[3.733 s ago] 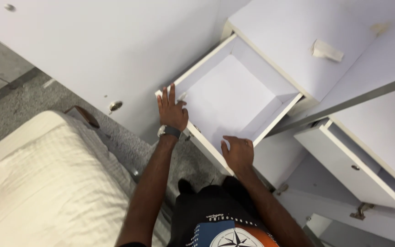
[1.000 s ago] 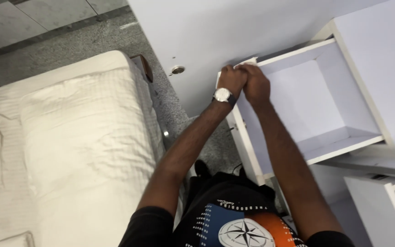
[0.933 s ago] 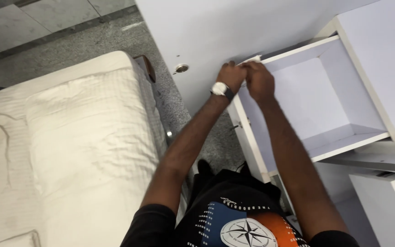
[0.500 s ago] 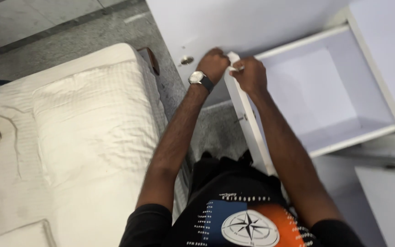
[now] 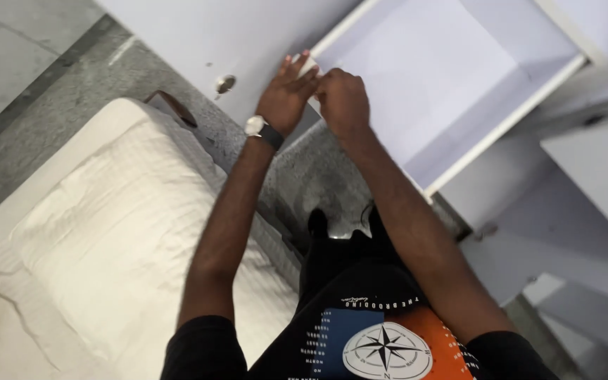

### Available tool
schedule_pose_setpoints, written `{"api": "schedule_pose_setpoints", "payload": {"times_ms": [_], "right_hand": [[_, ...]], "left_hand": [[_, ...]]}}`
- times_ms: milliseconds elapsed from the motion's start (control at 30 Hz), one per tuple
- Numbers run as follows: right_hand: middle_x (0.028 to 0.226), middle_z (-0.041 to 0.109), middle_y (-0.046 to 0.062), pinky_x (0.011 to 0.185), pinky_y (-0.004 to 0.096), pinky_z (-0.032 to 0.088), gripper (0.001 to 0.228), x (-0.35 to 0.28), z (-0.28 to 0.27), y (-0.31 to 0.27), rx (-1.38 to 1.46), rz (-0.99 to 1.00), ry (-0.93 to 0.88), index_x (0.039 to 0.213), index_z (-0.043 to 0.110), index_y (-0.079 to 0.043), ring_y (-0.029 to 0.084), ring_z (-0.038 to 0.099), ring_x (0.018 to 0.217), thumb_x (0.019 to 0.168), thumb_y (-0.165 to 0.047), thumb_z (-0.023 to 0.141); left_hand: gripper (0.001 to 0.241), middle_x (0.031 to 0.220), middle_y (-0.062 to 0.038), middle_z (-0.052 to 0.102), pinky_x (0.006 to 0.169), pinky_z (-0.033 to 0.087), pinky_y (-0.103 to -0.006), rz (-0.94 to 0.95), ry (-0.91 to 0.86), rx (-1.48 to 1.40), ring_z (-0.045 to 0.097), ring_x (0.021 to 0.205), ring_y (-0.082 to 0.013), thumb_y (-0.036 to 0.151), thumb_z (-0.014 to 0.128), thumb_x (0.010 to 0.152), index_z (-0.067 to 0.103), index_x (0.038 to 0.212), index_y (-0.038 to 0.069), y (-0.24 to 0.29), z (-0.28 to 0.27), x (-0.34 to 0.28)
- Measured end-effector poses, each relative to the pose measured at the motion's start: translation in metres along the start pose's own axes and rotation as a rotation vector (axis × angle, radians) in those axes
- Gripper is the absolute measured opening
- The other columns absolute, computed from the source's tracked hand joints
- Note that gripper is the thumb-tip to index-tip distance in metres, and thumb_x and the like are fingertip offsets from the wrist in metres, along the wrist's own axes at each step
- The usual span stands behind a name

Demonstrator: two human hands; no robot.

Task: The person cleans the interior of a white cabinet drawer using a white cloth. They wipe the bottom, sides, and front edge of the drawer, then close it and wipe the exterior surface. The person repeats this process for multiple drawers in the cabinet.

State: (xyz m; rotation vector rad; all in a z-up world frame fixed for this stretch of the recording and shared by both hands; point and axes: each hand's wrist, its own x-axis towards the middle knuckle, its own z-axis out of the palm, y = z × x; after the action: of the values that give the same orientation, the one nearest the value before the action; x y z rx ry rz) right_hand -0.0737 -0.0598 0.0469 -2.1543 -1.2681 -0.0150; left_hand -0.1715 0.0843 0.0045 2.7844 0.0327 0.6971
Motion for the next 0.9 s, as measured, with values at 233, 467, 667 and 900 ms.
{"api": "schedule_pose_setpoints", "payload": {"times_ms": [233, 467, 667, 900], "right_hand": [[0.088, 0.068, 0.01, 0.082, 0.042, 0.048, 0.007, -0.054, -0.024, -0.004, -0.223, 0.141, 0.026, 0.079, 0.076, -0.006, 0.026, 0.064, 0.086, 0.086, -0.004, 0.075], [0.094, 0.067, 0.006, 0.095, 0.042, 0.045, 0.008, -0.145, -0.078, 0.002, -0.246, 0.039, 0.067, 0.087, 0.078, -0.007, 0.022, 0.063, 0.094, 0.084, -0.001, 0.075], [0.095, 0.065, 0.005, 0.097, 0.043, 0.044, 0.01, -0.224, -0.159, 0.016, -0.092, 0.069, 0.022, 0.089, 0.079, -0.007, 0.024, 0.062, 0.099, 0.082, -0.001, 0.078], [0.104, 0.068, 0.005, 0.096, 0.045, 0.044, 0.012, -0.247, -0.177, 0.042, 0.069, 0.014, -0.016, 0.093, 0.079, -0.006, 0.025, 0.063, 0.104, 0.081, -0.006, 0.081]], "left_hand": [[0.019, 0.141, -0.002, 0.068, 0.116, 0.048, -0.0418, 0.096, -0.173, -0.141, 0.059, 0.139, -0.0214, 0.014, 0.062, 0.104, 0.075, 0.118, 0.018, 0.033, 0.002, 0.005], [0.032, 0.141, -0.007, 0.065, 0.084, 0.061, -0.0354, 0.02, -0.26, -0.105, 0.063, 0.125, -0.0228, 0.013, 0.06, 0.102, 0.072, 0.132, 0.02, 0.134, 0.0, -0.018], [0.035, 0.138, -0.004, 0.068, 0.104, 0.057, -0.0355, 0.038, -0.188, -0.227, 0.061, 0.134, -0.0207, 0.007, 0.061, 0.099, 0.071, 0.131, 0.016, 0.244, -0.002, -0.033], [0.04, 0.136, -0.011, 0.069, 0.094, 0.059, -0.0377, -0.077, -0.193, -0.187, 0.065, 0.126, -0.0245, 0.004, 0.065, 0.093, 0.07, 0.132, 0.011, 0.291, -0.012, -0.031]]}}
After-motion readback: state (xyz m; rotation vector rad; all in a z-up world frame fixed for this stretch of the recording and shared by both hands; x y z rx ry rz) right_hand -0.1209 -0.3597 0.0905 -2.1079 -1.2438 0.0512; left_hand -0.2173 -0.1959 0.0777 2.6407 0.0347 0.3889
